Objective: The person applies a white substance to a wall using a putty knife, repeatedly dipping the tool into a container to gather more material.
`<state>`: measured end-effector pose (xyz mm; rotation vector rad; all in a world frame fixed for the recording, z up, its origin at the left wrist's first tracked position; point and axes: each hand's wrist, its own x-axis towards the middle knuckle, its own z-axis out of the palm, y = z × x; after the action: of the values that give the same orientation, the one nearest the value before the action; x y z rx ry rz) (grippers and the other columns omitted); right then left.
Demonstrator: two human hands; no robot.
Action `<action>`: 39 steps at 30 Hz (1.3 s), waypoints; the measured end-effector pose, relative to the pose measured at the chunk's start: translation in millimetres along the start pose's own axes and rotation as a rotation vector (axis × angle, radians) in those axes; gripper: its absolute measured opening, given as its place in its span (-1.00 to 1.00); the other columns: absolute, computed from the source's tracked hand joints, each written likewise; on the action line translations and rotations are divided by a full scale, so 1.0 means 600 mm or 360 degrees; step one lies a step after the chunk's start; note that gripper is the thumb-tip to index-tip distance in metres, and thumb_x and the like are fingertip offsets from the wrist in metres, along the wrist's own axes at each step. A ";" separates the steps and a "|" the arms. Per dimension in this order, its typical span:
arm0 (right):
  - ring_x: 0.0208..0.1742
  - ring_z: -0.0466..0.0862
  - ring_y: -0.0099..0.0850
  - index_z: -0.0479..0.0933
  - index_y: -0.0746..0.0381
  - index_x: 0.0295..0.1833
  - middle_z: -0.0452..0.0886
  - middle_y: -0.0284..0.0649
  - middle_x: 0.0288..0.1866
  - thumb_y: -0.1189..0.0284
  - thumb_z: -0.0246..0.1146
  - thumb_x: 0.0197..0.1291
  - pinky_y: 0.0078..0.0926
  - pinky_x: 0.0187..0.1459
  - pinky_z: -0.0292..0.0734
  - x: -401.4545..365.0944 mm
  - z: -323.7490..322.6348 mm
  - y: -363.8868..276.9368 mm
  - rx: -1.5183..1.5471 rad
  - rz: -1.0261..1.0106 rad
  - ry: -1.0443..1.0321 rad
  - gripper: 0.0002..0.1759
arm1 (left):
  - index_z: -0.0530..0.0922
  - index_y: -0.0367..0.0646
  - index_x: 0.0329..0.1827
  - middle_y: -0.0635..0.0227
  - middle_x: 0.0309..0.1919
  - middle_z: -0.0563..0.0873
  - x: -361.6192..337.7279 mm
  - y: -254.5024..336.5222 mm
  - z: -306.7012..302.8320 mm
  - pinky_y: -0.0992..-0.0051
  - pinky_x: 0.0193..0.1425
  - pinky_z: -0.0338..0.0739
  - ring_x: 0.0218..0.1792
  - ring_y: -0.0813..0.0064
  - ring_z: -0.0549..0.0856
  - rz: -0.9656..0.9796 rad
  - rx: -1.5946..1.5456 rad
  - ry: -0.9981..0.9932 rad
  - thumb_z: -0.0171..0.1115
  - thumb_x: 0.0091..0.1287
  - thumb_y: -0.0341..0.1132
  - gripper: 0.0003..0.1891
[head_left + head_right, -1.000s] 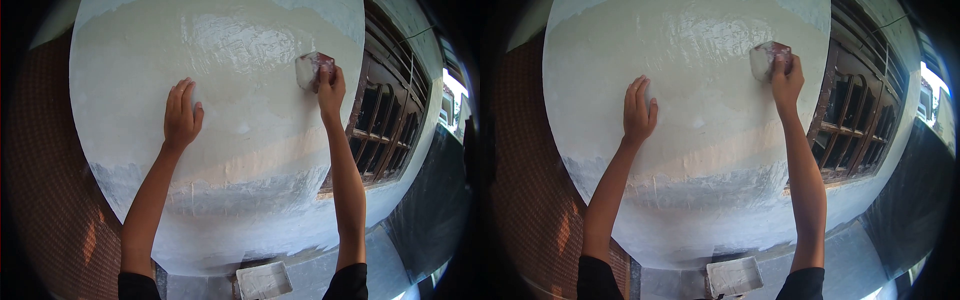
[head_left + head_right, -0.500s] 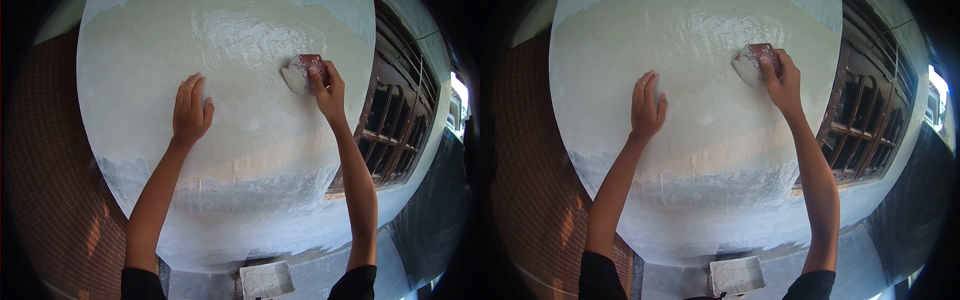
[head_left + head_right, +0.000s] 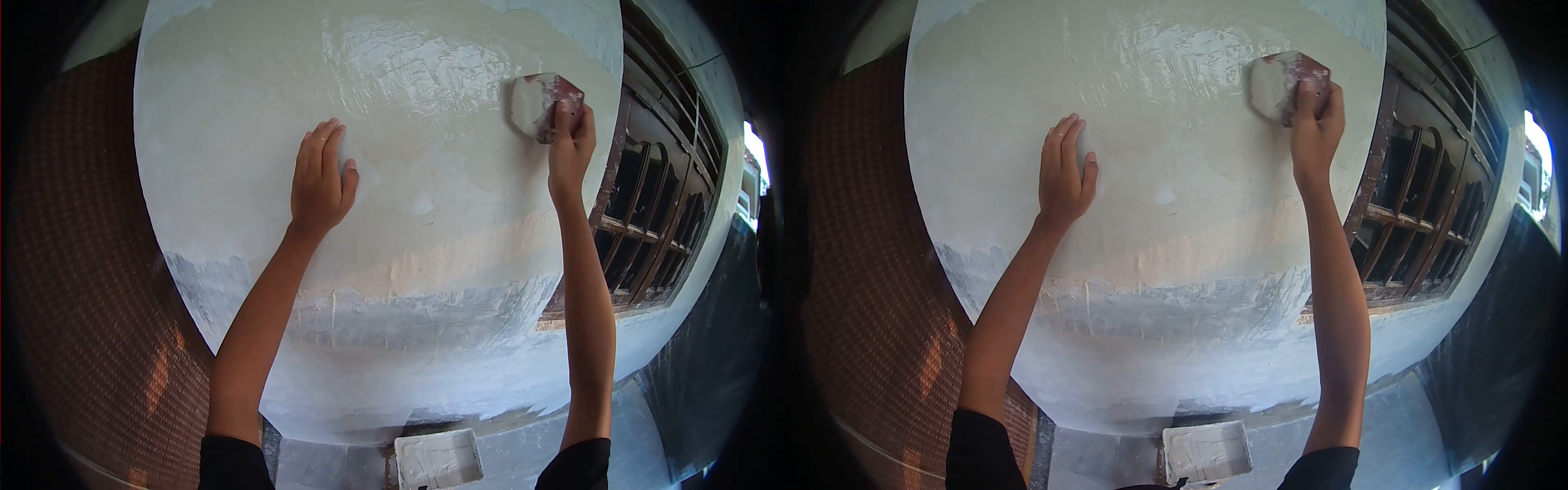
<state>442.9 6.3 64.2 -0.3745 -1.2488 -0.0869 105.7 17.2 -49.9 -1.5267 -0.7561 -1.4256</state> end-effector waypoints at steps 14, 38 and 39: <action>-0.19 0.62 -0.51 0.56 0.35 0.11 0.67 -0.20 -0.13 0.29 0.22 0.48 -0.51 -0.13 0.55 0.023 0.011 -0.014 -0.0472 0.0049 -0.0031 -0.67 | 0.35 -0.29 0.42 0.04 0.39 0.44 -0.001 -0.001 0.004 0.01 0.58 0.22 0.44 0.05 0.42 0.0025 -0.0013 0.0038 0.11 0.36 -0.45 -0.47; -0.14 0.59 -0.52 0.56 0.38 0.14 0.67 -0.24 -0.11 0.26 0.27 0.43 -0.56 -0.03 0.48 0.041 -0.044 0.044 -0.0003 0.0162 -0.0143 -0.60 | 0.39 -0.29 0.41 0.10 0.37 0.49 -0.002 0.001 0.005 0.05 0.56 0.29 0.42 0.08 0.46 0.0011 0.0059 0.0072 0.15 0.35 -0.43 -0.47; -0.15 0.56 -0.53 0.56 0.38 0.10 0.65 -0.26 -0.14 0.25 0.29 0.43 -0.58 -0.03 0.46 0.026 -0.042 0.038 -0.0225 0.0017 -0.0356 -0.61 | 0.39 -0.29 0.41 0.10 0.37 0.49 -0.002 0.002 0.005 0.05 0.56 0.29 0.42 0.08 0.46 0.0010 0.0056 0.0072 0.15 0.35 -0.43 -0.47</action>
<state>477.2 21.5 67.1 -0.5239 -1.4659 -0.1273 107.6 19.5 -51.4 -1.4642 -0.7447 -1.4306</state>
